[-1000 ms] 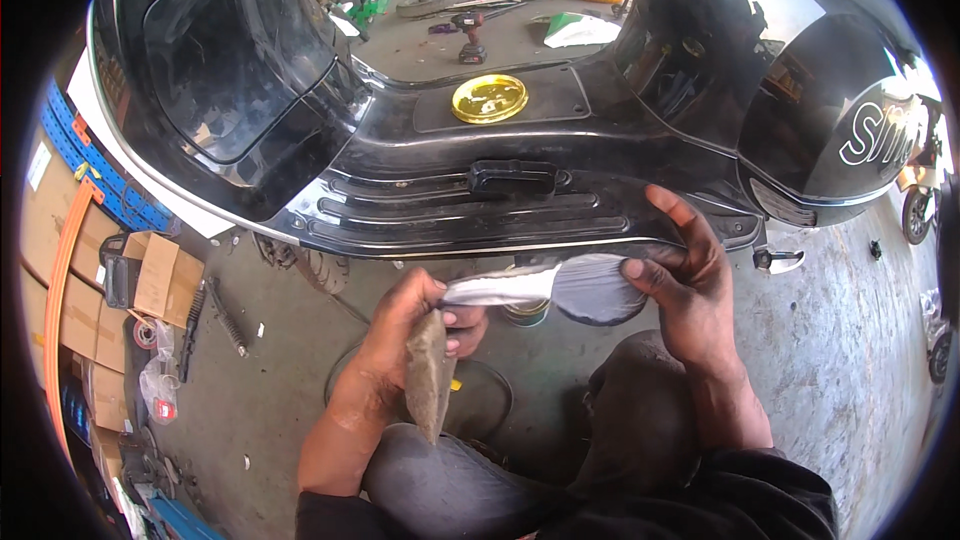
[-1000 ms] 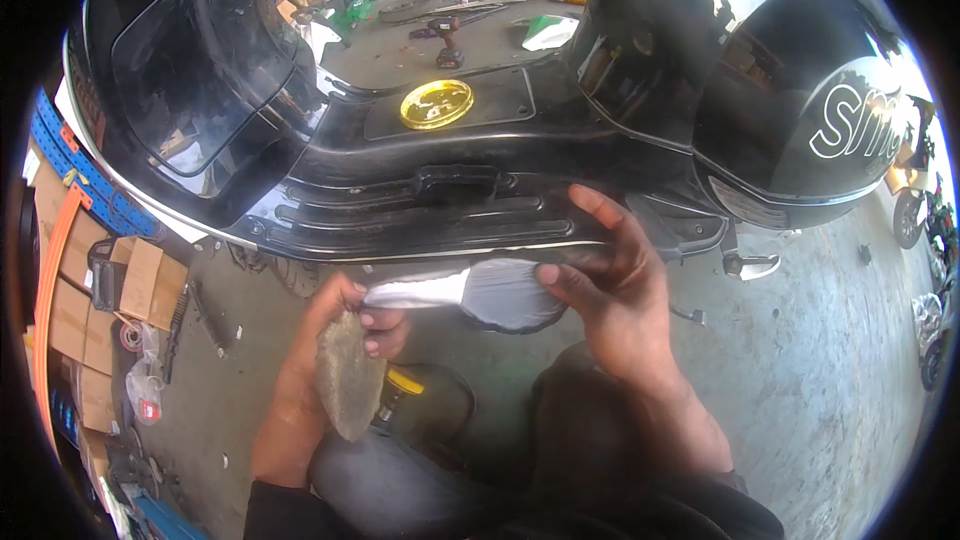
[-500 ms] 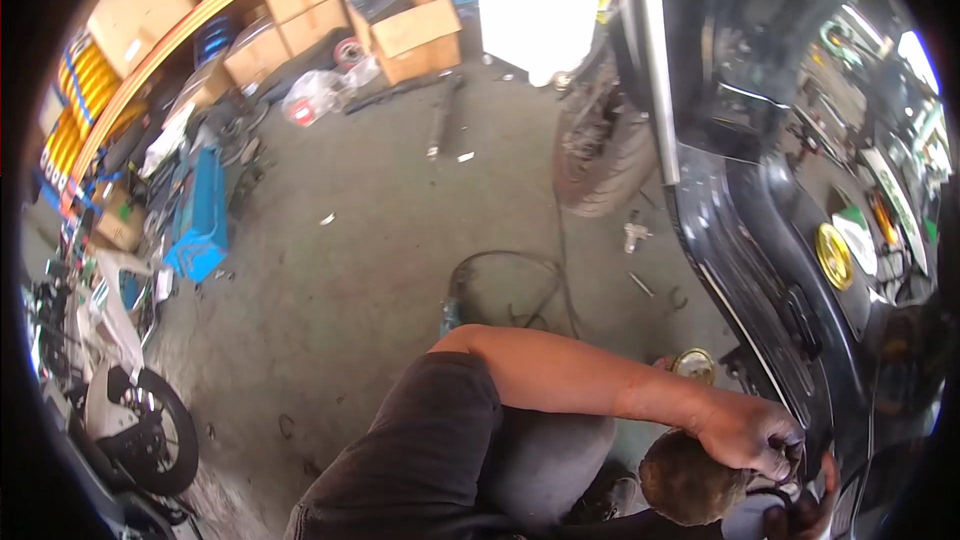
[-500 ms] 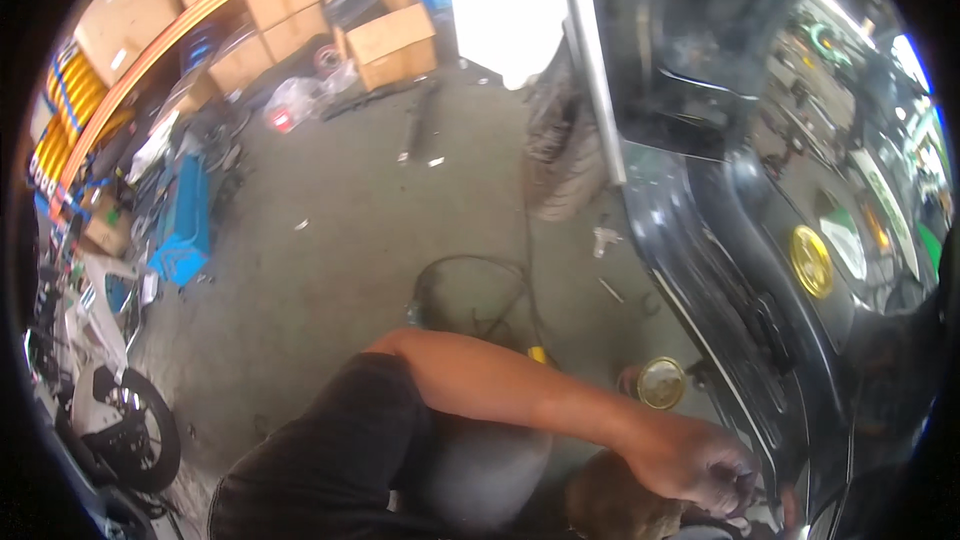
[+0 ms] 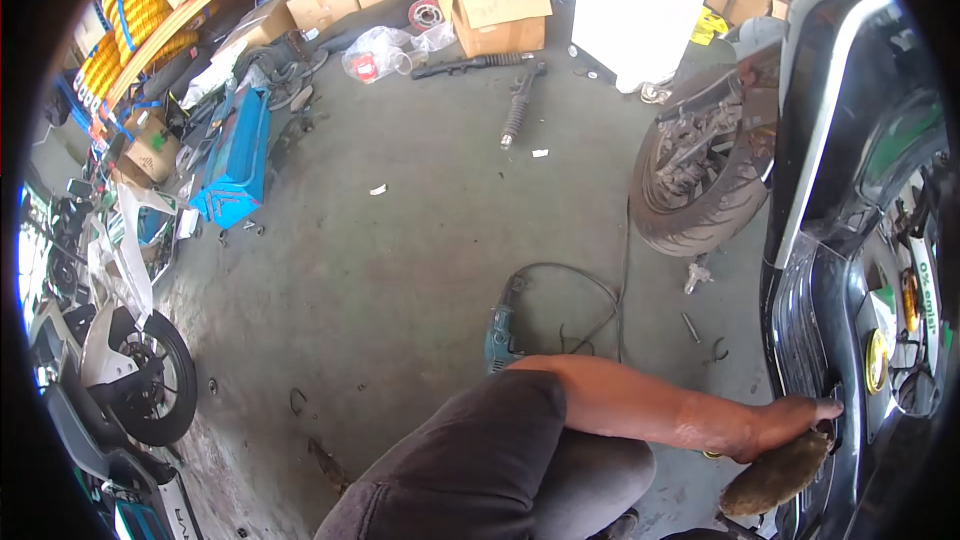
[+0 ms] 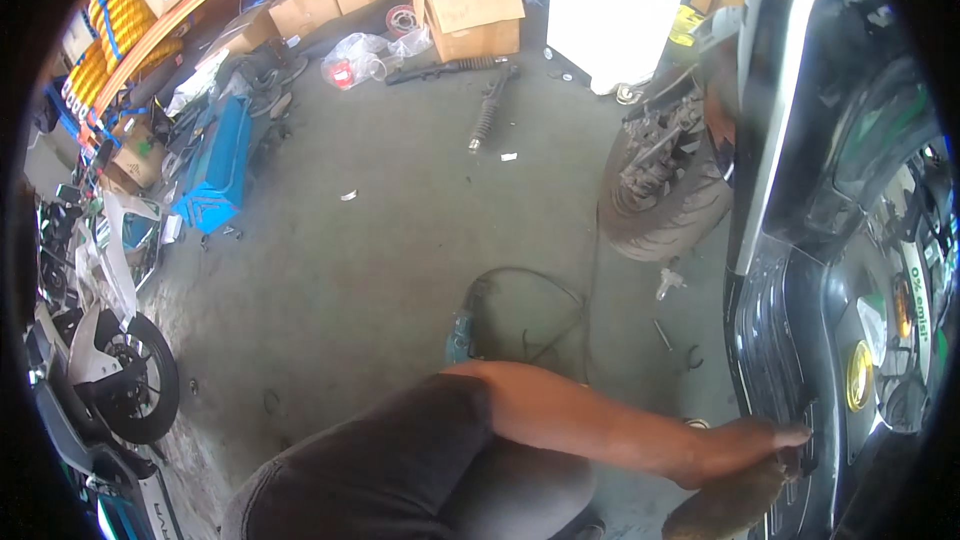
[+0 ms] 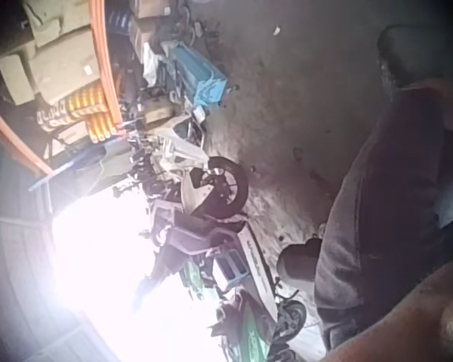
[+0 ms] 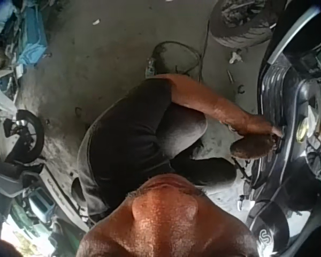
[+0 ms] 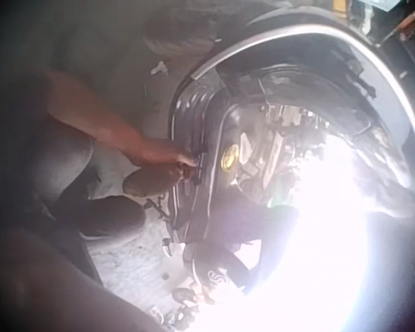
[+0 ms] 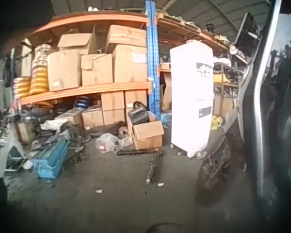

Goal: The person polishes the rear body panel of a black electric motorcycle using a handheld rotary drill with a yellow foam buffing pad, then manually applies a substance from a tin to the front panel and wipes it with a cloth.

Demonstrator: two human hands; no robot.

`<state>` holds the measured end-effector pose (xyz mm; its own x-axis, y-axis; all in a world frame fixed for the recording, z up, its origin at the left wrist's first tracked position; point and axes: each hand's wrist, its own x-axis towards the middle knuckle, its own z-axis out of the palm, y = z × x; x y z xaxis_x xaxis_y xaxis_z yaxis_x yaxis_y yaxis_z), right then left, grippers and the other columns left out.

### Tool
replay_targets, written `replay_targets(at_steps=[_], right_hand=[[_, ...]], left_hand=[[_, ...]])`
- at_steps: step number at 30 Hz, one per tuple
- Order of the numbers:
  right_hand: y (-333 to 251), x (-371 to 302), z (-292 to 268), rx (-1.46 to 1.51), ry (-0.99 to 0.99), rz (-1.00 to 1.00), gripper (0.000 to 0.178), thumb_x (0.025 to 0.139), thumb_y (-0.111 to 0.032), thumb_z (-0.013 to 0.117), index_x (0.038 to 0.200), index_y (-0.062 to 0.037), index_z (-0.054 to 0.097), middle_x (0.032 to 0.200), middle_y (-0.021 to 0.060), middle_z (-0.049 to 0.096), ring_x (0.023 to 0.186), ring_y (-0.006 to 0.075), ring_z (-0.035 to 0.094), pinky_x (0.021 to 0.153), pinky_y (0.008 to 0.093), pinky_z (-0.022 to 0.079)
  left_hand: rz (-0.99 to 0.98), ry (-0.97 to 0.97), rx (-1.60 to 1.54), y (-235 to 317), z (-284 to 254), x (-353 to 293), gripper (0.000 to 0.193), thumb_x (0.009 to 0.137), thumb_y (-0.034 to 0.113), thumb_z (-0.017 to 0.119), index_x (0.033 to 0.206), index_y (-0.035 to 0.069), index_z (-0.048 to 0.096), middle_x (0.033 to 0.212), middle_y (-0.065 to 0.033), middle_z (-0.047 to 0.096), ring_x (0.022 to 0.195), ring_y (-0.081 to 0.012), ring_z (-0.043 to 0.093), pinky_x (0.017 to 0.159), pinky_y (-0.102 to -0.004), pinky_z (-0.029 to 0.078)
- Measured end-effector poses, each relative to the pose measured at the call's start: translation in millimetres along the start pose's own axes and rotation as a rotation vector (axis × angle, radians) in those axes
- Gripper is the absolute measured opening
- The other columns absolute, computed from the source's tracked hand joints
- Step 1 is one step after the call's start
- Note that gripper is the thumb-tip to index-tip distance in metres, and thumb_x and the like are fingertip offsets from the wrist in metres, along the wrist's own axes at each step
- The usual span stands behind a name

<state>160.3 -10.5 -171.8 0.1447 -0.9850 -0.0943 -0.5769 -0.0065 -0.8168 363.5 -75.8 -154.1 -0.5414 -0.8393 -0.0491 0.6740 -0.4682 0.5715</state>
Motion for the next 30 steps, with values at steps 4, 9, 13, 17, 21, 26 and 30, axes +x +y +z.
replay_targets(at_steps=[4, 9, 13, 17, 21, 26, 30], right_hand=[[14.9, -28.8, -23.2, -0.076, 0.088, -0.001, 0.058, 0.099, -0.022, 0.054, 0.153, -0.02, 0.03, 0.133, 0.0253, 0.053, 0.117, 0.0283, 0.057, 0.099, 0.0407, 0.047], [16.5, -50.9, -98.4, -0.405, 0.274, -0.404, 0.051, 0.103, -0.028, 0.044, 0.148, -0.0084, 0.034, 0.124, 0.0235, 0.058, 0.11, 0.0261, 0.06, 0.093, 0.0364, 0.048], [-102.2, 6.3, -49.3, -0.025, -0.212, -0.532, 0.088, 0.089, -0.056, 0.058, 0.145, 0.0062, 0.032, 0.132, 0.0211, 0.053, 0.114, 0.0257, 0.057, 0.094, 0.0366, 0.047], [-138.7, 27.8, 1.4, 0.054, -0.414, -0.474, 0.071, 0.076, -0.027, 0.085, 0.13, 0.0049, 0.052, 0.121, 0.0181, 0.064, 0.111, 0.025, 0.064, 0.091, 0.0396, 0.052], [-157.4, 68.2, 45.5, 0.397, -0.469, -0.205, 0.038, 0.093, -0.021, 0.067, 0.122, 0.0031, 0.059, 0.107, 0.0073, 0.068, 0.098, 0.013, 0.063, 0.087, 0.0332, 0.051], [-133.8, 100.6, 46.7, 0.782, -0.488, -0.248, 0.041, 0.093, -0.026, 0.068, 0.122, 0.0017, 0.06, 0.111, 0.0076, 0.067, 0.101, 0.0127, 0.061, 0.089, 0.0296, 0.048], [-134.9, 105.1, 53.3, 0.823, -0.546, -0.458, 0.044, 0.092, -0.026, 0.071, 0.125, -0.0007, 0.058, 0.112, 0.0066, 0.067, 0.101, 0.0133, 0.061, 0.09, 0.0302, 0.049]], left_hand=[[0.149, 0.019, 0.115, -2.6, 7.8, 3.0, 0.048, 0.099, 0.049, 0.043, 0.084, 0.008, 0.064, 0.087, -0.0043, 0.063, 0.085, -0.0167, 0.056, 0.081, -0.0337, 0.043], [0.609, 0.234, 0.343, 31.1, 3.8, -40.4, 0.043, 0.101, 0.046, 0.046, 0.091, 0.006, 0.06, 0.077, -0.0016, 0.058, 0.07, -0.0106, 0.051, 0.069, -0.0277, 0.042], [0.816, 0.401, 0.429, 44.1, 14.7, -56.3, 0.028, 0.1, 0.033, 0.055, 0.099, 0.005, 0.057, 0.075, 0.0019, 0.054, 0.063, -0.0044, 0.046, 0.059, -0.0224, 0.039], [0.988, 0.711, 0.697, 50.5, 27.3, -59.6, 0.022, 0.1, 0.025, 0.058, 0.103, 0.003, 0.055, 0.079, -0.0007, 0.056, 0.07, -0.0073, 0.05, 0.063, -0.0259, 0.043], [0.899, 0.783, 0.632, 80.9, -12.0, -92.8, 0.03, 0.099, 0.026, 0.059, 0.113, 0.0, 0.058, 0.096, -0.0058, 0.062, 0.085, -0.0122, 0.058, 0.076, -0.0275, 0.047], [0.69, 0.664, 0.96, 86.3, -19.5, -96.7, 0.042, 0.097, 0.031, 0.062, 0.123, -0.002, 0.059, 0.105, -0.0061, 0.065, 0.088, -0.0104, 0.057, 0.078, -0.0248, 0.047], [0.437, 0.699, 1.149, 81.1, 6.4, -129.6, 0.044, 0.096, 0.032, 0.064, 0.122, -0.003, 0.059, 0.106, -0.0049, 0.066, 0.092, -0.009, 0.058, 0.08, -0.0234, 0.047]])
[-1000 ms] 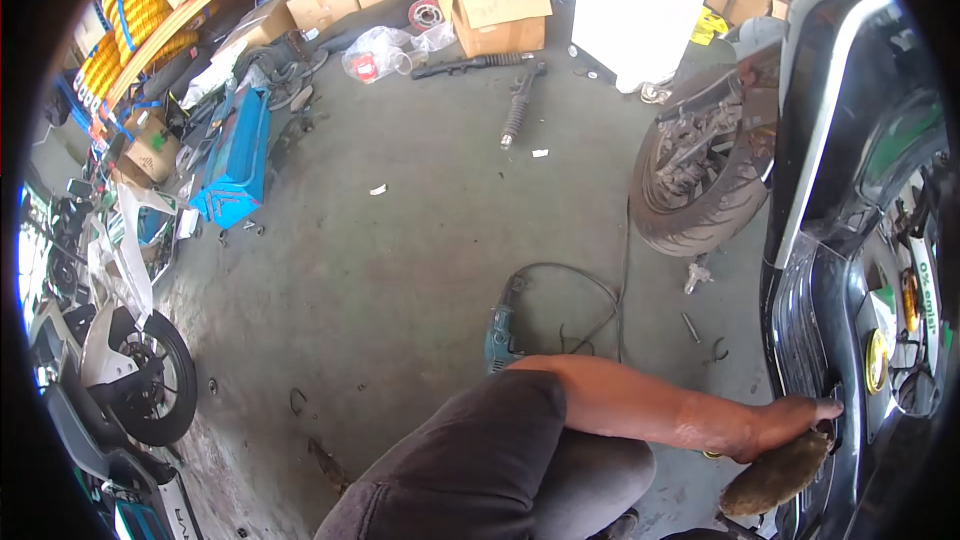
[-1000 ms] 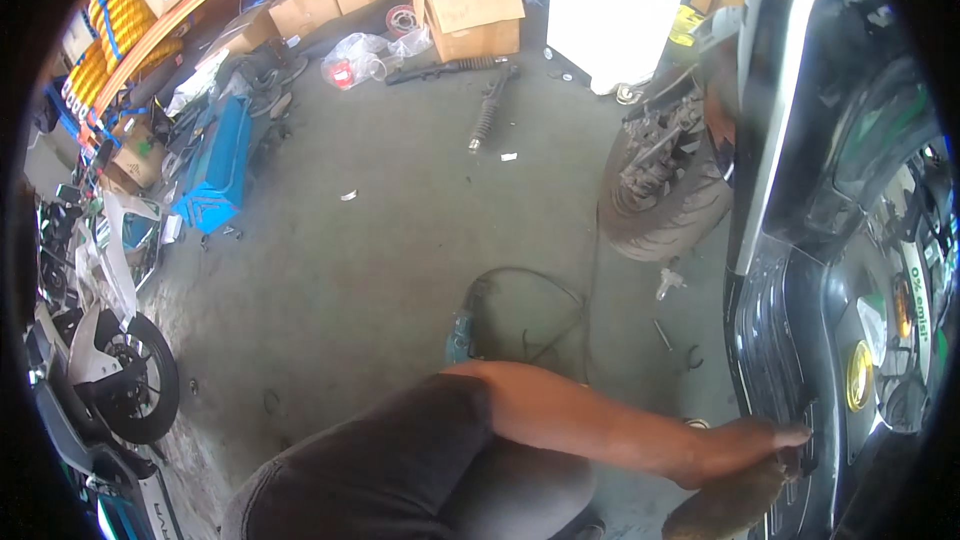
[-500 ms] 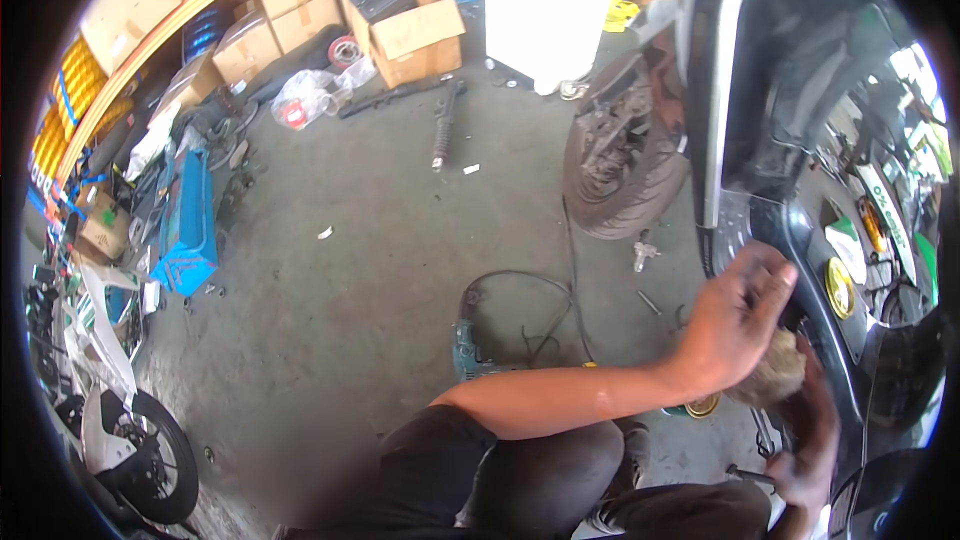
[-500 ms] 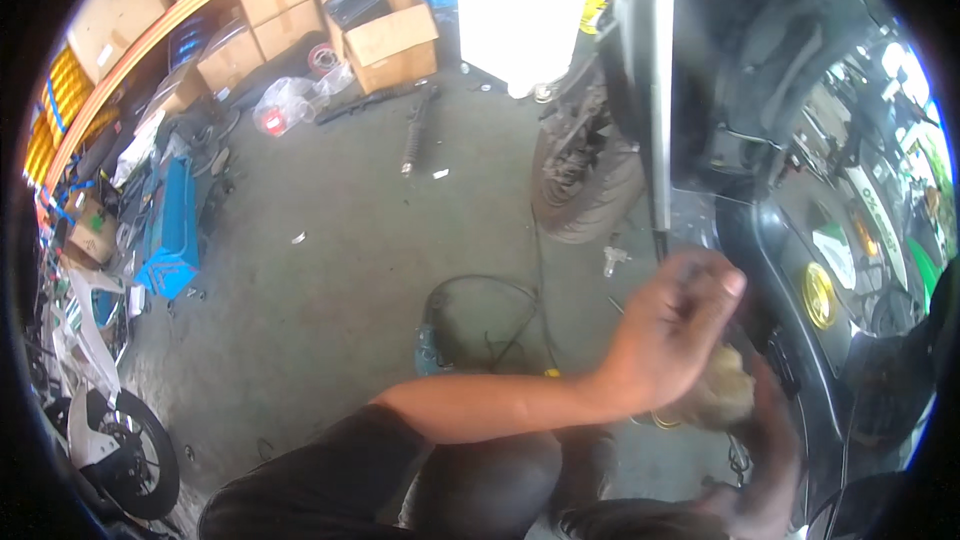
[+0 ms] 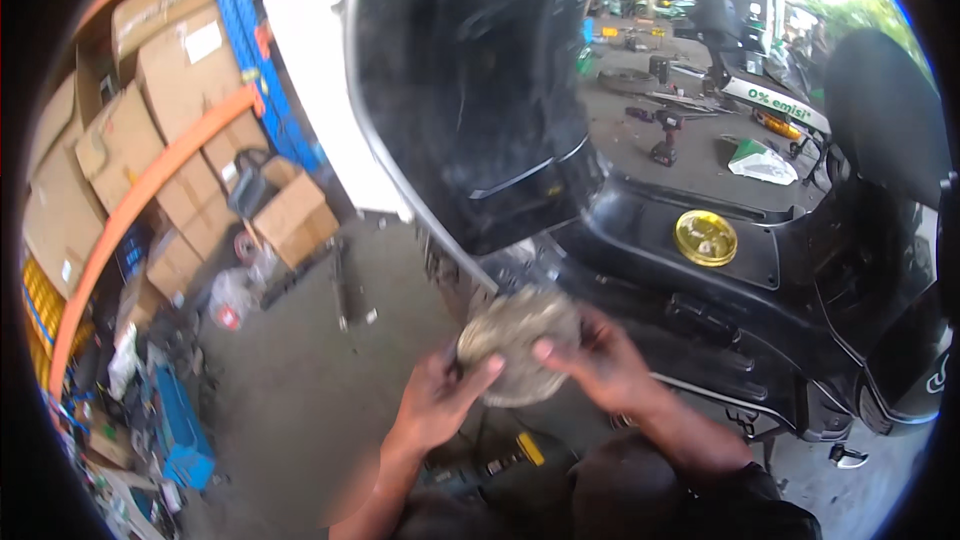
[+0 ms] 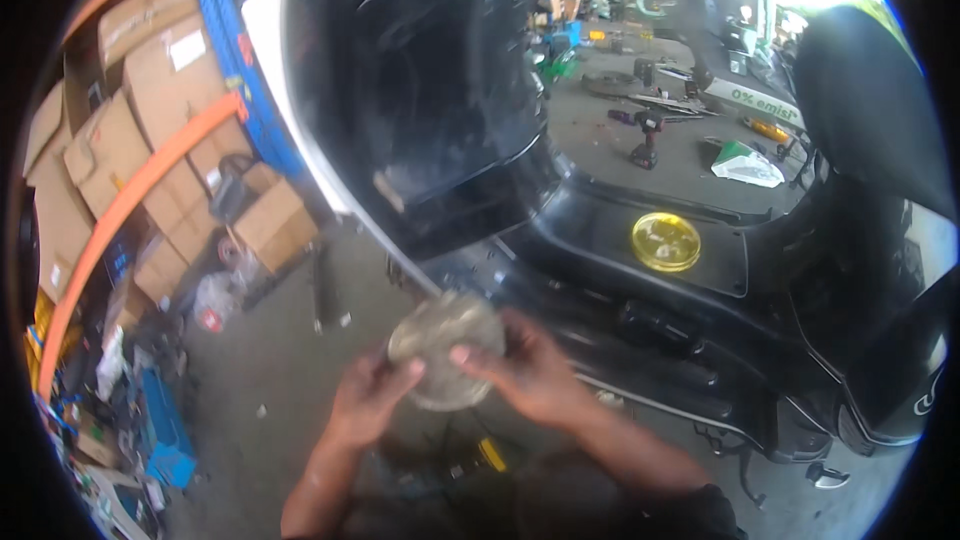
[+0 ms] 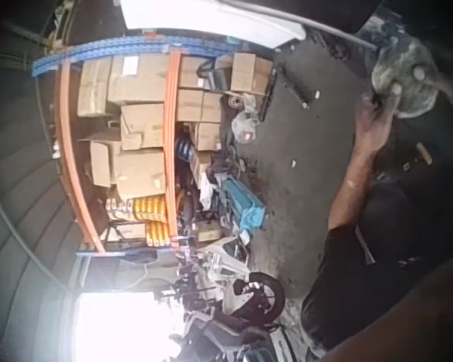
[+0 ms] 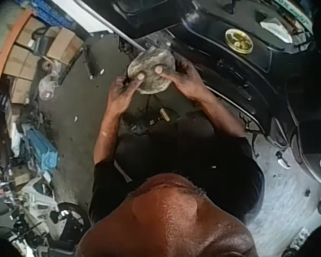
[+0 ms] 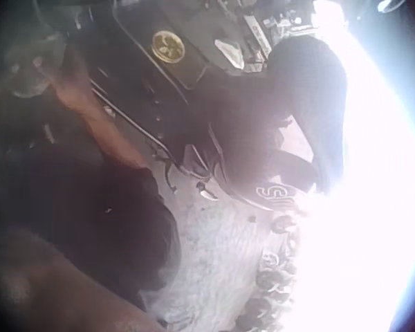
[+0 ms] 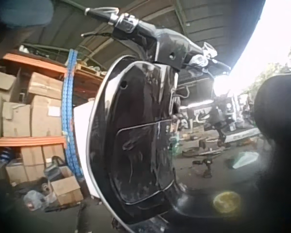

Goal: The person polishes the rear body panel of a black electric motorcycle using a handheld rotary drill with a yellow foam buffing pad, then manually applies a substance from a tin to the front panel and wipes it with a cloth.

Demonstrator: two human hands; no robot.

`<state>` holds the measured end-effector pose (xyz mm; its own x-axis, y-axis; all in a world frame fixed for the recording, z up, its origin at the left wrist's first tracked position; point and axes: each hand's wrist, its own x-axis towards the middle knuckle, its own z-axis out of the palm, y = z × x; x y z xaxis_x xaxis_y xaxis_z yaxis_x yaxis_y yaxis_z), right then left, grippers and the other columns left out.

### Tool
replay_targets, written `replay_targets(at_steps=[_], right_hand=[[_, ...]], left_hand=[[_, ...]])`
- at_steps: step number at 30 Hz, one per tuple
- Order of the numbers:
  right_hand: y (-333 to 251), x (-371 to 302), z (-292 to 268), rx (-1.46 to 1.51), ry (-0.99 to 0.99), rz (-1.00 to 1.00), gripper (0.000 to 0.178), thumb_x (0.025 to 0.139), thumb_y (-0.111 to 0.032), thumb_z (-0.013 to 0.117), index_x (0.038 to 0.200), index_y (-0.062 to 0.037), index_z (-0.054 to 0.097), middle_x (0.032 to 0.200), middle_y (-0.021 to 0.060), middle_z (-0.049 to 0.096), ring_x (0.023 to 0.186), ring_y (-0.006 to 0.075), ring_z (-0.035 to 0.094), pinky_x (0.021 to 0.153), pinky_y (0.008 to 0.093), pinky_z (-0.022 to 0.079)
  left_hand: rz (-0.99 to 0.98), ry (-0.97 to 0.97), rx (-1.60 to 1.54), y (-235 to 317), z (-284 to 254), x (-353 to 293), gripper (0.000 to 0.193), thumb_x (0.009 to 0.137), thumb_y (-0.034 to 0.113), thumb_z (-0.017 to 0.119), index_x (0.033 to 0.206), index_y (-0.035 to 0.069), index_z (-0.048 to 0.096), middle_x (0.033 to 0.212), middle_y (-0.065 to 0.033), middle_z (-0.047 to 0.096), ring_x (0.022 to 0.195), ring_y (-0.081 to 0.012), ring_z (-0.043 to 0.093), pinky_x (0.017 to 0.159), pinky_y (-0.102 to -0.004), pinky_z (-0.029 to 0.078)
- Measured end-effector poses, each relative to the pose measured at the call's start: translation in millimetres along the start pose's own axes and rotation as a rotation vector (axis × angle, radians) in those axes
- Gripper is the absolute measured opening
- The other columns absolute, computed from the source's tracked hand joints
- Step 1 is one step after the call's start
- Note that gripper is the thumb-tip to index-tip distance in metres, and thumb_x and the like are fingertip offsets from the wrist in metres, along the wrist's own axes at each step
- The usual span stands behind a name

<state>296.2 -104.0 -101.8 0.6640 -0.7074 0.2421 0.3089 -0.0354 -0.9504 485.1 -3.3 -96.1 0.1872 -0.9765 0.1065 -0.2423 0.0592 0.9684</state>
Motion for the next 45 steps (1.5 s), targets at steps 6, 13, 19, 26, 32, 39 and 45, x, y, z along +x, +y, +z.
replay_targets(at_steps=[6, 13, 19, 26, 32, 39, 45], right_hand=[[20.8, -8.0, -3.8, 0.066, -0.183, -0.009, 0.05, 0.091, -0.027, 0.071, 0.126, -0.0008, 0.048, 0.114, 0.0092, 0.06, 0.11, 0.0165, 0.058, 0.094, 0.0325, 0.047], [17.9, -11.3, -20.2, 0.186, -0.049, 0.023, 0.059, 0.096, -0.032, 0.064, 0.133, 0.001, 0.031, 0.123, 0.0128, 0.049, 0.116, 0.0191, 0.049, 0.098, 0.0355, 0.041], [37.8, -3.6, -29.5, 0.095, -0.035, -0.157, 0.072, 0.099, -0.038, 0.056, 0.153, -0.0053, 0.02, 0.137, 0.0184, 0.047, 0.123, 0.0241, 0.049, 0.102, 0.0375, 0.042], [48.7, 3.0, -35.2, 0.411, -0.104, 0.132, 0.053, 0.1, -0.034, 0.055, 0.142, -0.0034, 0.044, 0.121, 0.0085, 0.06, 0.11, 0.0152, 0.055, 0.094, 0.0329, 0.046], [20.2, 4.0, -46.0, 0.551, 0.068, 0.163, 0.047, 0.098, -0.03, 0.06, 0.134, -0.0017, 0.049, 0.118, 0.0073, 0.061, 0.105, 0.0139, 0.057, 0.09, 0.0308, 0.048], [23.7, 8.9, -37.2, 0.459, 0.017, -0.003, 0.052, 0.095, -0.025, 0.065, 0.136, -0.0012, 0.045, 0.119, 0.0081, 0.06, 0.107, 0.0142, 0.056, 0.092, 0.0315, 0.048], [32.3, -2.0, -36.9, 0.559, -0.126, 0.032, 0.067, 0.094, -0.033, 0.064, 0.144, -0.0022, 0.032, 0.128, 0.0113, 0.052, 0.114, 0.0176, 0.052, 0.097, 0.0354, 0.044]], left_hand=[[0.01, -0.037, 0.0, -11.2, 11.2, 4.6, 0.045, 0.1, 0.034, 0.057, 0.12, -0.006, 0.059, 0.096, -0.005, 0.066, 0.085, -0.0093, 0.058, 0.075, -0.0255, 0.049], [-0.112, -0.123, 0.215, 7.3, 42.1, 20.4, 0.041, 0.103, 0.037, 0.051, 0.09, 0.0, 0.063, 0.073, -0.0001, 0.062, 0.067, -0.0068, 0.054, 0.06, -0.0257, 0.046], [-0.251, -0.159, 0.298, 2.5, 54.7, 21.2, 0.043, 0.102, 0.038, 0.05, 0.094, -0.001, 0.066, 0.071, -0.0017, 0.064, 0.062, -0.0085, 0.059, 0.06, -0.0251, 0.047], [-0.362, -0.095, 0.365, 17.4, 60.8, 20.8, 0.045, 0.101, 0.04, 0.053, 0.099, -0.003, 0.067, 0.073, -0.0029, 0.066, 0.065, -0.0091, 0.062, 0.061, -0.0261, 0.049], [-0.322, -0.036, 0.123, 24.3, 56.9, 21.7, 0.044, 0.102, 0.038, 0.05, 0.091, -0.002, 0.065, 0.072, -0.0033, 0.063, 0.063, -0.0086, 0.057, 0.06, -0.0263, 0.047], [-0.246, -0.046, 0.157, 38.6, 43.8, 15.7, 0.044, 0.104, 0.037, 0.047, 0.088, -0.001, 0.063, 0.07, -0.0021, 0.061, 0.064, -0.0088, 0.055, 0.06, -0.0261, 0.045], [-0.288, -0.099, 0.155, 26.6, 38.6, 13.3, 0.043, 0.103, 0.037, 0.049, 0.089, -0.002, 0.063, 0.071, -0.0024, 0.061, 0.065, -0.009, 0.056, 0.063, -0.0269, 0.047]])
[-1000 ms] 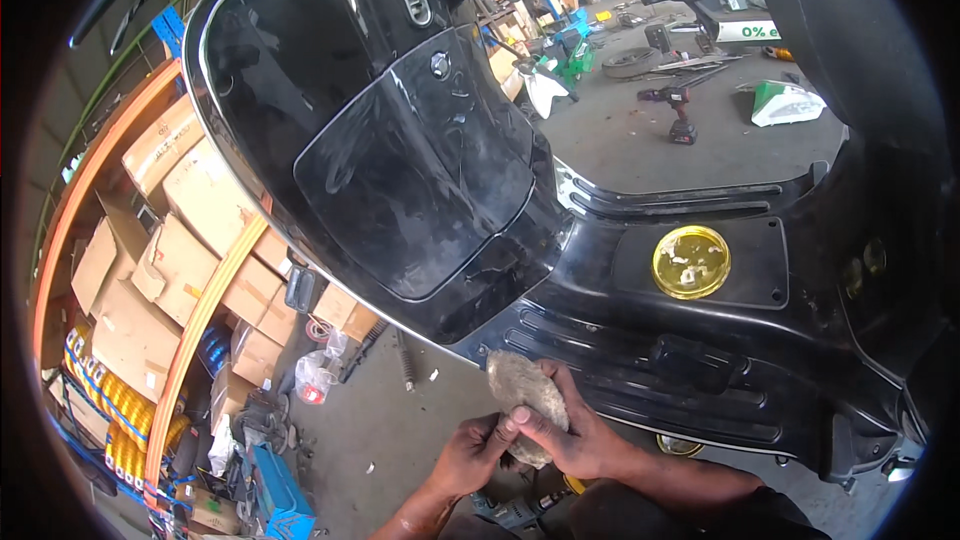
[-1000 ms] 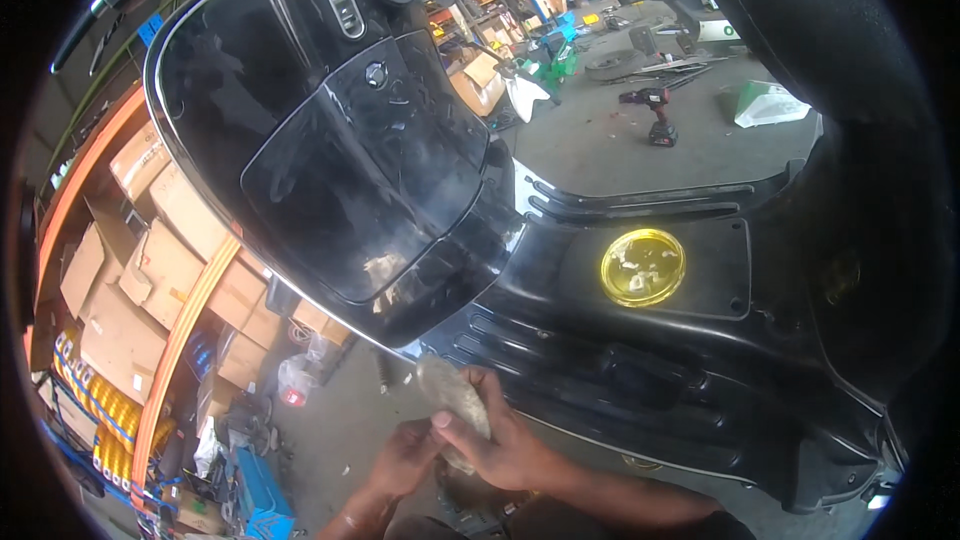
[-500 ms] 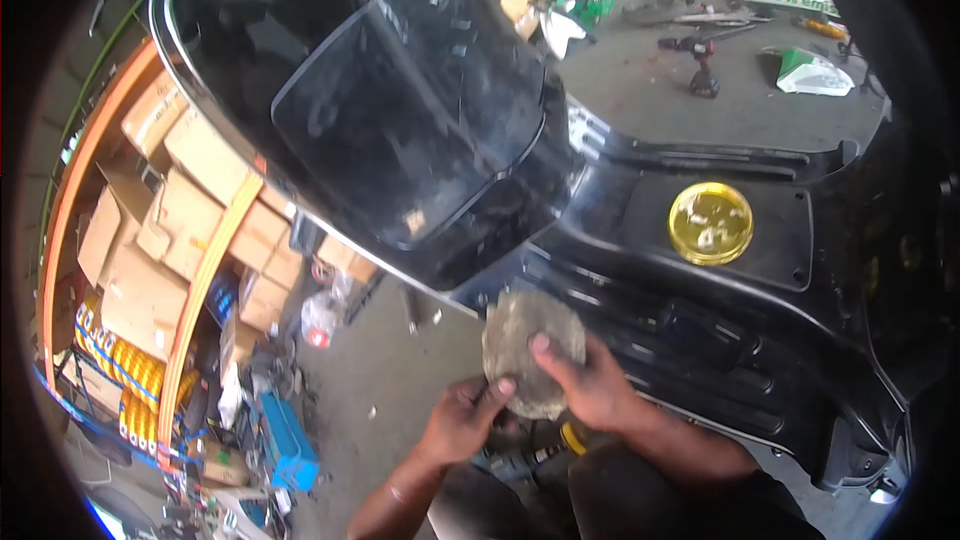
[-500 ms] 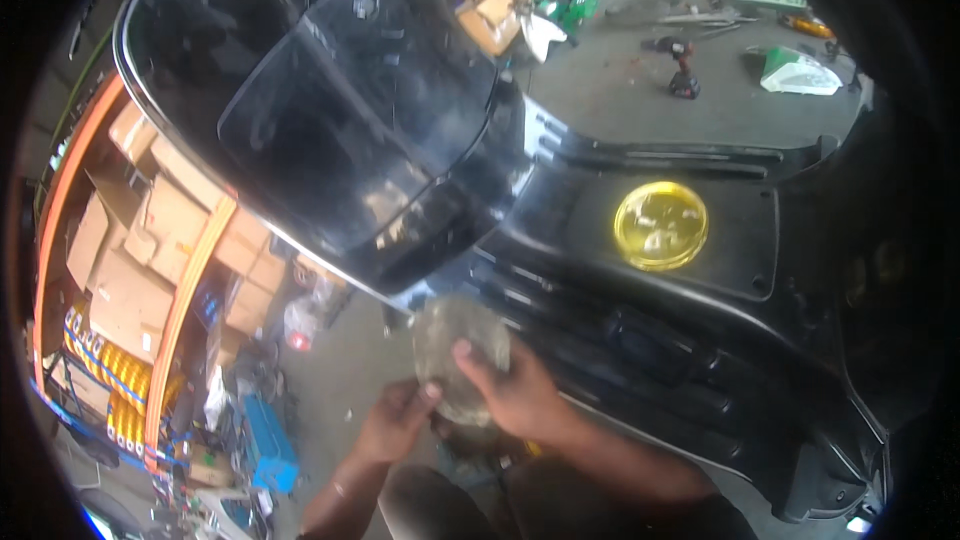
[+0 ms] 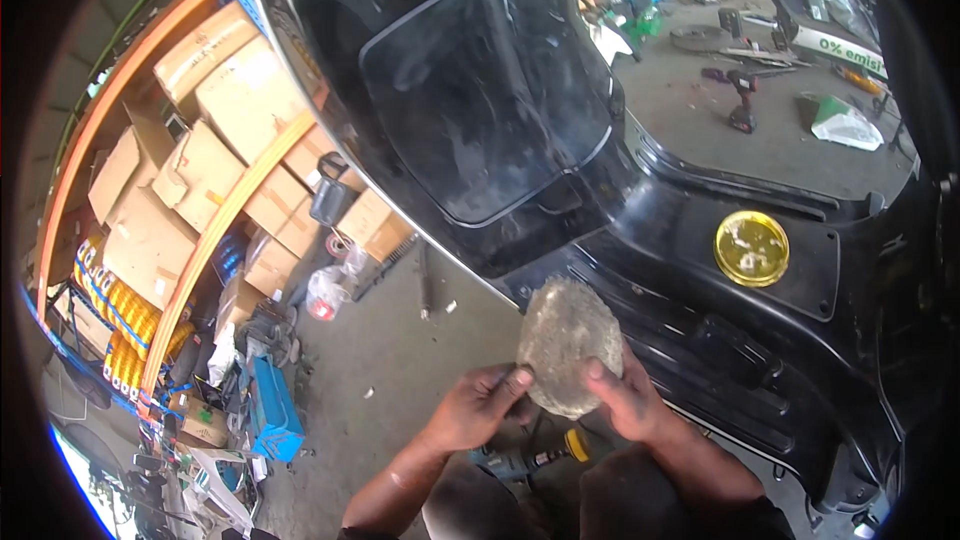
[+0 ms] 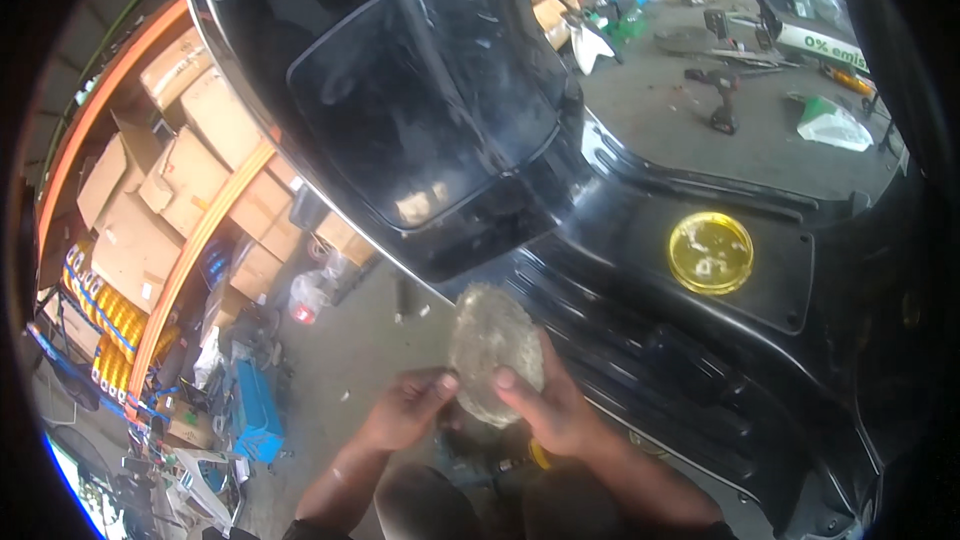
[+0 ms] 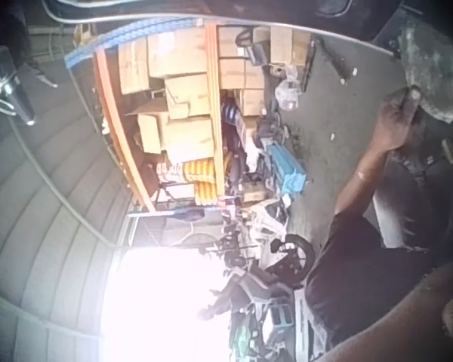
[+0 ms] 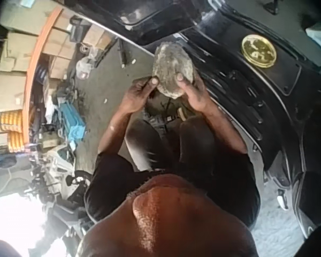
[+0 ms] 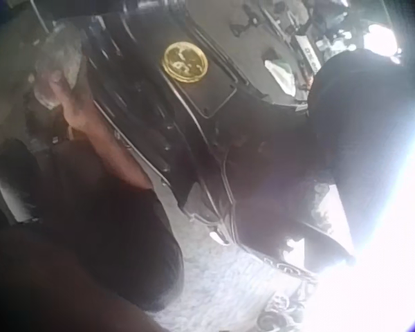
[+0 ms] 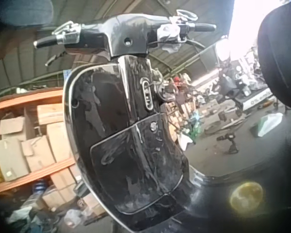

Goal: The person polishes the rear body panel of a black electric motorcycle using a handheld rotary drill with a yellow foam buffing pad, then manually applies a substance from a tin to the front panel and wipes it with a cloth.

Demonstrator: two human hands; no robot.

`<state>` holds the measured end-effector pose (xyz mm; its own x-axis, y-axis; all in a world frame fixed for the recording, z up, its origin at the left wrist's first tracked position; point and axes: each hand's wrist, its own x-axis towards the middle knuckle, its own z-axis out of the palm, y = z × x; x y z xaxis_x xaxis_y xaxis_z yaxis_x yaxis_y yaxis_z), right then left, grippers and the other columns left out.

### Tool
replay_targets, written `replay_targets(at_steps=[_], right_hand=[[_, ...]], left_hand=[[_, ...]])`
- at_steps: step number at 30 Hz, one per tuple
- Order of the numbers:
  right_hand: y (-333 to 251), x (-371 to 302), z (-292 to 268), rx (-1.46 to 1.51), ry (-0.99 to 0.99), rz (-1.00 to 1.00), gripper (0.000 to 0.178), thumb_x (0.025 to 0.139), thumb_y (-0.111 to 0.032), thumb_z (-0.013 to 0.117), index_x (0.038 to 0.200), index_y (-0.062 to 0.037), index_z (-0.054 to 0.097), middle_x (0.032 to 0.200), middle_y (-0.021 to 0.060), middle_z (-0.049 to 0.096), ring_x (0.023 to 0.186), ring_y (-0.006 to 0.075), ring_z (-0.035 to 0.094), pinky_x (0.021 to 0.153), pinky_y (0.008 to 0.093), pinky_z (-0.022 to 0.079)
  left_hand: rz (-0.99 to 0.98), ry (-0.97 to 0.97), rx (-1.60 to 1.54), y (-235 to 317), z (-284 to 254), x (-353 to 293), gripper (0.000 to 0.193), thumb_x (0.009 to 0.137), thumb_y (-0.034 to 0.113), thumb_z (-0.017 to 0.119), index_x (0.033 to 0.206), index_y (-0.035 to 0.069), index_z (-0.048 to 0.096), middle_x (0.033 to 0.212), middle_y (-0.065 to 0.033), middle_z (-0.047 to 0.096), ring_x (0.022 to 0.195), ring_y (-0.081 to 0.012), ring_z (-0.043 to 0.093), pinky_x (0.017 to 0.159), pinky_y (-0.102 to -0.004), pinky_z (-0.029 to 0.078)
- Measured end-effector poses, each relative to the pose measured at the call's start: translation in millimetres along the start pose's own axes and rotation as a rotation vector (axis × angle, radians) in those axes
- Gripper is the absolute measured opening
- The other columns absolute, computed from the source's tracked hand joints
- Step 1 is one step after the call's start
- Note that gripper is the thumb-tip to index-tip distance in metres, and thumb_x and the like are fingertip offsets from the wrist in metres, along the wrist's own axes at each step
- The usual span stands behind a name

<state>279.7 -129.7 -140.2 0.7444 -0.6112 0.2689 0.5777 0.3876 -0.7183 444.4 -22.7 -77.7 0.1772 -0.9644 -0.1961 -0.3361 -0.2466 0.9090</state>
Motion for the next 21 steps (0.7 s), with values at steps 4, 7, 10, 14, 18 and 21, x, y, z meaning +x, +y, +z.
replay_targets(at_steps=[4, 7, 10, 14, 18, 21], right_hand=[[4.0, 2.1, -7.3, 0.207, -0.158, 0.065, 0.079, 0.095, -0.042, 0.057, 0.151, -0.0029, 0.019, 0.139, 0.0135, 0.046, 0.125, 0.0245, 0.048, 0.104, 0.0406, 0.041], [3.4, 4.3, -12.1, 0.274, -0.247, 0.083, 0.073, 0.098, -0.042, 0.051, 0.152, -0.0026, 0.021, 0.144, 0.013, 0.044, 0.13, 0.0261, 0.046, 0.107, 0.0408, 0.04], [6.1, 7.6, -11.4, -0.155, -0.189, 0.052, 0.066, 0.101, -0.041, 0.047, 0.15, -0.002, 0.027, 0.14, 0.0142, 0.048, 0.129, 0.0219, 0.047, 0.108, 0.0362, 0.038], [5.5, 4.5, 5.6, -0.54, 0.015, -0.041, 0.061, 0.101, -0.038, 0.05, 0.146, -0.0025, 0.031, 0.134, 0.0162, 0.052, 0.124, 0.0218, 0.049, 0.103, 0.0351, 0.039], [-2.4, 10.4, 4.6, -0.445, 0.123, -0.059, 0.059, 0.1, -0.036, 0.055, 0.142, -0.0029, 0.032, 0.123, 0.0141, 0.054, 0.114, 0.0214, 0.052, 0.097, 0.0349, 0.042], [-9.4, 18.5, -8.2, -0.471, 0.175, -0.203, 0.061, 0.098, -0.036, 0.059, 0.141, -0.0026, 0.033, 0.119, 0.0131, 0.054, 0.109, 0.021, 0.053, 0.094, 0.0341, 0.044]], left_hand=[[0.003, -0.13, 0.17, 3.1, 3.6, 4.7, 0.038, 0.103, 0.03, 0.05, 0.087, -0.002, 0.061, 0.076, -0.0042, 0.064, 0.065, -0.0105, 0.06, 0.062, -0.0294, 0.048], [0.042, -0.201, 0.32, 10.4, 3.7, 11.4, 0.039, 0.103, 0.03, 0.051, 0.081, -0.001, 0.061, 0.069, -0.0046, 0.062, 0.06, -0.0107, 0.059, 0.059, -0.0292, 0.048], [0.01, -0.196, 0.415, -6.0, 2.1, 9.7, 0.038, 0.1, 0.029, 0.055, 0.075, 0.002, 0.064, 0.059, -0.0033, 0.059, 0.058, -0.013, 0.06, 0.059, -0.0284, 0.049], [0.025, -0.044, 0.453, -12.4, -23.0, -1.7, 0.037, 0.096, 0.03, 0.063, 0.071, 0.003, 0.061, 0.058, -0.0021, 0.059, 0.055, -0.0093, 0.057, 0.055, -0.0278, 0.046], [0.502, 0.467, 0.407, 28.2, -95.4, 8.7, 0.021, 0.096, 0.016, 0.059, 0.078, 0.004, 0.061, 0.072, -0.0043, 0.062, 0.067, -0.013, 0.059, 0.061, -0.0281, 0.047], [0.711, 0.97, 0.468, 87.8, -150.5, 41.1, 0.041, 0.104, 0.034, 0.043, 0.085, 0.003, 0.06, 0.087, -0.0081, 0.061, 0.083, -0.0172, 0.055, 0.075, -0.0336, 0.042]])
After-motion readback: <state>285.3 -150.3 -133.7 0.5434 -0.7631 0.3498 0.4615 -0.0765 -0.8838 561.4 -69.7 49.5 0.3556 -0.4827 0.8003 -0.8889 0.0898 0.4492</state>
